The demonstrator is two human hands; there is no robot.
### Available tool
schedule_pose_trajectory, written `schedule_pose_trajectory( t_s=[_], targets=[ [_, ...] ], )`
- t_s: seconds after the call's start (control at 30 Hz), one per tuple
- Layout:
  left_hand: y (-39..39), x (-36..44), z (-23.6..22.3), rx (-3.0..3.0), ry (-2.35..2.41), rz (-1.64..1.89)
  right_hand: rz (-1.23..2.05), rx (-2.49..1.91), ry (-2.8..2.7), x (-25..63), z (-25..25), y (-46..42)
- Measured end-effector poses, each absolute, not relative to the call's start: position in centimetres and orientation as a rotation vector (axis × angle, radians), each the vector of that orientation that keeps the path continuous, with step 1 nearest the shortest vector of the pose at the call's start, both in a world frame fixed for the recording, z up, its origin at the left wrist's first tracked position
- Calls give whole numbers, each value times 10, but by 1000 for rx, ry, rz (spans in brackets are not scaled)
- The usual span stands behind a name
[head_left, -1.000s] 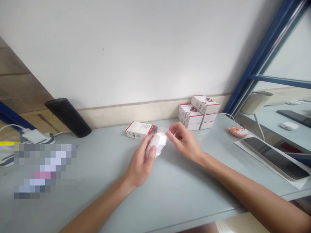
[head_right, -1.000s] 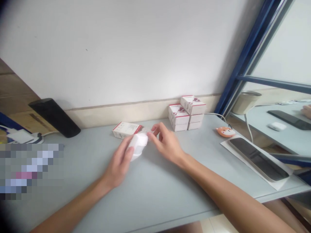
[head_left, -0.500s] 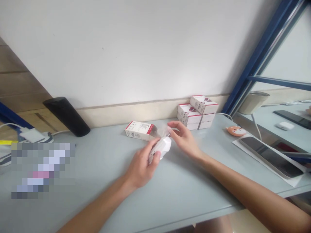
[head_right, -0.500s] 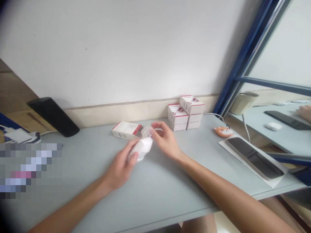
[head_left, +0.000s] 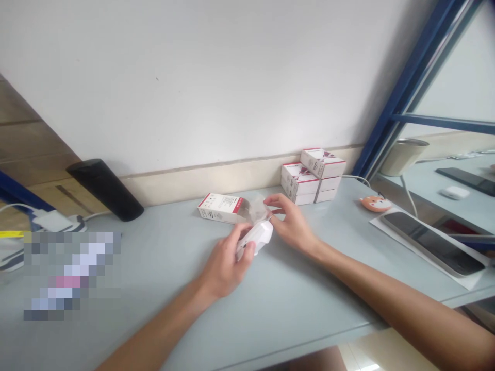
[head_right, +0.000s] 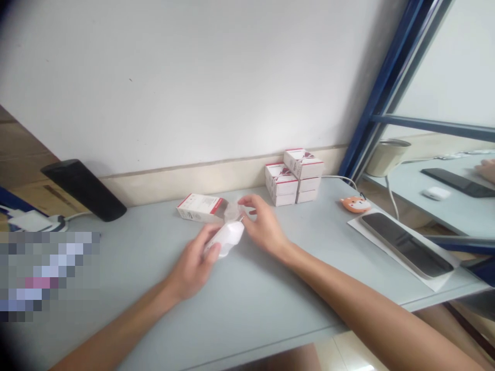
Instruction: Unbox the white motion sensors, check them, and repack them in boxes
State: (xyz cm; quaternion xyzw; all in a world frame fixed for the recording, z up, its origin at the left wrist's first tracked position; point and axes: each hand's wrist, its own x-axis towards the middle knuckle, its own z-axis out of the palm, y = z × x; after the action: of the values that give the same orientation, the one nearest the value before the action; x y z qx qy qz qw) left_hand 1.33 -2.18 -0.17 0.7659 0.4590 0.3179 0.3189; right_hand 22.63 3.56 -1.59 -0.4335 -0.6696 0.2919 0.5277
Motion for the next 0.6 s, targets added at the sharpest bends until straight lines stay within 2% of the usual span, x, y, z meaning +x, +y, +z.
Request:
schedule_pose_trajectory(
  t_s=[0.4, 0.6],
  targets=[
    [-18, 15, 5, 2162, 1465, 805, 443, -1248, -1639, 230, -2, 28],
    [-14, 16, 0, 1919, 1461, 946, 355, -1152, -1791, 227, -2, 26]
  ],
)
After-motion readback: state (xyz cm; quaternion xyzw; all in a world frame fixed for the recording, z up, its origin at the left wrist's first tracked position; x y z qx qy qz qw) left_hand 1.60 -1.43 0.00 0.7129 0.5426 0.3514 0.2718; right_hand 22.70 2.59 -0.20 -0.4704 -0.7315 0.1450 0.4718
